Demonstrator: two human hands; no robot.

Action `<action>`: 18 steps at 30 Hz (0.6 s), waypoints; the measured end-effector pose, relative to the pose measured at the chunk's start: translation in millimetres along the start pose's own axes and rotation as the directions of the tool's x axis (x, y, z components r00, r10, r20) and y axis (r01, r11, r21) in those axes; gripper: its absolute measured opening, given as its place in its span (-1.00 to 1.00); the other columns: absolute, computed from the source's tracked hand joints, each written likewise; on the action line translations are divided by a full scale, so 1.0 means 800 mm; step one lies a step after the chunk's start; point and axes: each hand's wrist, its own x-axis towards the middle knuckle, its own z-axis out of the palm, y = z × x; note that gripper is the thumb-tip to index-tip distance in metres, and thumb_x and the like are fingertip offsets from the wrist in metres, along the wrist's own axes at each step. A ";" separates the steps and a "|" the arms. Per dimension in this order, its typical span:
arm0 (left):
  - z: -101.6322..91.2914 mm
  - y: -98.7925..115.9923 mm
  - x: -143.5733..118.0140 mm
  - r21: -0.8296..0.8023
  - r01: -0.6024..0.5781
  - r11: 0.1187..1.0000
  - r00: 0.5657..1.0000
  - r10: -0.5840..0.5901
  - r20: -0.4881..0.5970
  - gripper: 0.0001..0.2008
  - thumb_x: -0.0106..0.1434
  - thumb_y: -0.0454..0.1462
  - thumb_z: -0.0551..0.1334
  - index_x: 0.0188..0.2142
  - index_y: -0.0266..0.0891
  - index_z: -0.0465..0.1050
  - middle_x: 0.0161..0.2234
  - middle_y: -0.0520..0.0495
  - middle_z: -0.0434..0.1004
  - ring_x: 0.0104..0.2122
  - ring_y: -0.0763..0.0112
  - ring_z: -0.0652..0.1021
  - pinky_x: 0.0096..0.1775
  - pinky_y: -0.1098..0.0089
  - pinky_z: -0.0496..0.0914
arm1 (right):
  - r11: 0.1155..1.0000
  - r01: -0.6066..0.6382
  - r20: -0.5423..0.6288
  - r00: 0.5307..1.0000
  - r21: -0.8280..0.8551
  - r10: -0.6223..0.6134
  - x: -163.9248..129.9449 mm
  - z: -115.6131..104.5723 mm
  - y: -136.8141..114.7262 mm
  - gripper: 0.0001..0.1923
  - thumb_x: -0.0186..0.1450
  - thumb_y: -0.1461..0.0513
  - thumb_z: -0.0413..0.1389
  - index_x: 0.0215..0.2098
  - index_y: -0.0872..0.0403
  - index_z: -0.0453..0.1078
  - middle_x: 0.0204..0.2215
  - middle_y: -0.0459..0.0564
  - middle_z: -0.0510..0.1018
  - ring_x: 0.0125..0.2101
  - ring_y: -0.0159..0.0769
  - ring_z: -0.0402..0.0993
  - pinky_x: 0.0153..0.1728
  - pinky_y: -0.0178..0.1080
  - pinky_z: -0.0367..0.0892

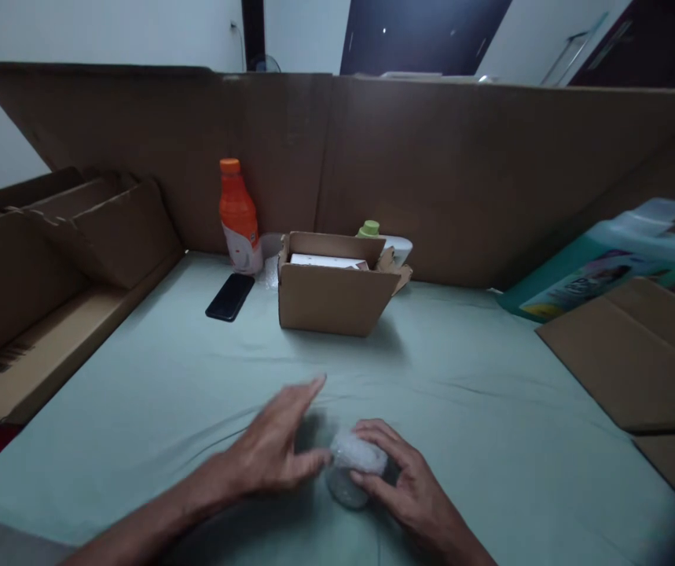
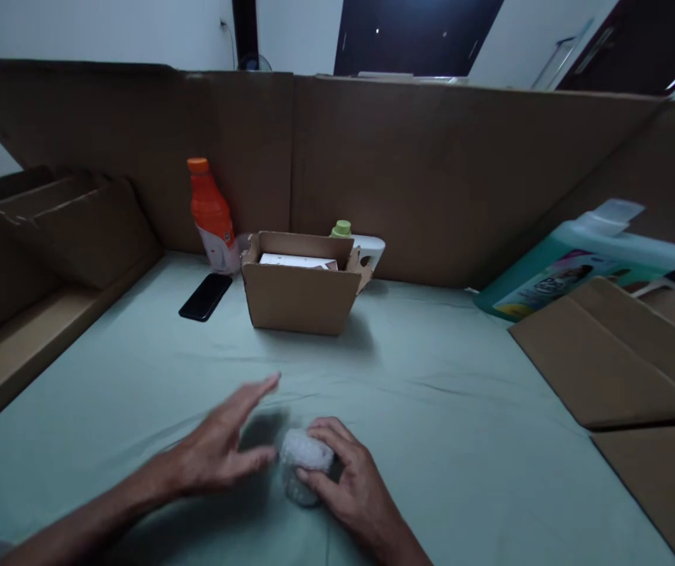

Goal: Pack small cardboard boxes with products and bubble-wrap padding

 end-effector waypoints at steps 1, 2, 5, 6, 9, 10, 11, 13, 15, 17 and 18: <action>-0.022 0.001 0.025 0.147 -0.093 0.985 0.990 0.108 -0.093 -0.24 0.27 -0.21 0.27 0.39 -0.15 0.00 0.28 -0.31 0.29 0.23 0.01 0.36 0.19 -0.01 0.30 | 0.999 -0.018 -0.022 1.000 -0.029 0.017 0.000 -0.008 0.002 -0.82 0.24 0.13 0.25 -0.23 0.02 0.53 -0.27 0.01 0.61 -0.24 -0.18 0.58 -0.24 -0.25 0.49; -0.045 0.002 0.052 0.289 -0.139 0.947 0.962 0.199 -0.188 -0.29 0.30 -0.26 0.23 0.38 -0.15 0.03 0.29 -0.29 0.28 0.28 0.02 0.30 0.25 -0.05 0.23 | 0.998 -0.042 -0.028 0.999 -0.051 0.041 -0.001 -0.016 0.004 -0.83 0.23 0.13 0.25 -0.24 0.02 0.53 -0.33 -0.02 0.61 -0.32 -0.22 0.58 -0.31 -0.28 0.48; -0.107 -0.003 0.141 0.560 -0.046 0.827 0.887 0.292 -0.358 -0.36 0.22 -0.39 0.22 0.30 -0.28 0.18 0.30 -0.31 0.25 0.36 -0.05 0.14 0.30 -0.12 0.09 | 0.990 -0.108 -0.035 0.994 -0.086 0.105 -0.005 -0.032 0.008 -0.83 0.22 0.11 0.23 -0.26 0.02 0.52 -0.40 -0.07 0.61 -0.42 -0.25 0.56 -0.38 -0.31 0.48; -0.122 -0.008 0.166 0.581 -0.002 0.814 0.894 0.261 -0.364 -0.43 0.18 -0.41 0.22 0.21 -0.31 0.29 0.23 -0.31 0.34 0.34 -0.08 0.18 0.28 -0.15 0.11 | 0.988 -0.123 -0.050 0.992 -0.094 0.119 -0.006 -0.035 0.010 -0.83 0.21 0.12 0.23 -0.27 0.01 0.52 -0.41 -0.08 0.61 -0.44 -0.25 0.57 -0.40 -0.31 0.49; -0.146 -0.026 0.211 0.568 0.003 0.823 0.937 0.196 -0.289 -0.80 0.15 -0.41 0.21 -0.21 -0.27 0.50 -0.11 -0.23 0.55 0.09 0.01 0.45 0.10 0.00 0.37 | 0.978 -0.164 -0.129 0.981 -0.126 0.147 -0.010 -0.043 0.016 -0.81 0.17 0.14 0.23 -0.26 0.01 0.52 -0.41 -0.07 0.64 -0.44 -0.22 0.59 -0.42 -0.31 0.52; -0.149 -0.030 0.213 0.559 -0.024 0.829 0.945 0.201 -0.257 -0.88 0.16 -0.41 0.20 -0.31 -0.25 0.49 -0.17 -0.20 0.55 0.01 0.08 0.49 0.03 0.08 0.43 | 0.974 -0.175 -0.153 0.976 -0.141 0.154 -0.012 -0.048 0.017 -0.80 0.16 0.14 0.23 -0.25 0.01 0.52 -0.39 -0.06 0.65 -0.44 -0.22 0.60 -0.42 -0.31 0.52; -0.149 -0.033 0.209 0.552 -0.054 0.832 0.949 0.215 -0.231 -0.91 0.16 -0.41 0.20 -0.37 -0.23 0.46 -0.21 -0.17 0.55 -0.03 0.12 0.50 -0.03 0.15 0.46 | 0.971 -0.182 -0.174 0.973 -0.157 0.154 -0.014 -0.055 0.017 -0.80 0.16 0.14 0.24 -0.24 0.00 0.52 -0.39 -0.06 0.65 -0.43 -0.21 0.61 -0.43 -0.31 0.53; -0.146 -0.033 0.184 0.537 -0.129 0.834 0.947 0.264 -0.183 -0.89 0.17 -0.42 0.17 -0.41 -0.20 0.41 -0.27 -0.13 0.54 -0.02 0.16 0.49 -0.05 0.19 0.47 | 0.968 -0.182 -0.198 0.969 -0.173 0.147 -0.019 -0.076 0.015 -0.80 0.18 0.13 0.24 -0.24 -0.01 0.51 -0.37 -0.04 0.65 -0.41 -0.21 0.62 -0.41 -0.33 0.54; -0.142 -0.025 0.144 0.518 -0.215 0.828 0.932 0.333 -0.145 -0.85 0.23 -0.43 0.13 -0.39 -0.19 0.38 -0.34 -0.10 0.51 0.00 0.15 0.47 -0.02 0.16 0.45 | 0.970 -0.175 -0.211 0.968 -0.167 0.138 -0.026 -0.104 0.010 -0.78 0.19 0.11 0.26 -0.20 -0.02 0.51 -0.31 -0.01 0.67 -0.36 -0.19 0.64 -0.39 -0.32 0.56; -0.137 -0.011 0.096 0.494 -0.276 0.825 0.918 0.378 -0.120 -0.83 0.30 -0.44 0.09 -0.35 -0.18 0.37 -0.36 -0.08 0.50 0.00 0.15 0.46 0.01 0.13 0.43 | 0.983 -0.099 -0.259 0.964 -0.156 0.056 -0.034 -0.133 0.001 -0.72 0.13 0.09 0.32 -0.19 -0.06 0.50 -0.30 0.00 0.68 -0.35 -0.14 0.65 -0.40 -0.29 0.57; -0.134 -0.003 0.073 0.486 -0.286 0.826 0.916 0.385 -0.115 -0.83 0.32 -0.44 0.09 -0.31 -0.17 0.37 -0.34 -0.08 0.51 0.00 0.15 0.46 0.02 0.13 0.42 | 0.986 -0.063 -0.310 0.951 -0.155 0.012 -0.036 -0.147 -0.005 -0.68 0.08 0.07 0.36 -0.21 -0.10 0.51 -0.32 0.00 0.68 -0.37 -0.11 0.65 -0.44 -0.27 0.56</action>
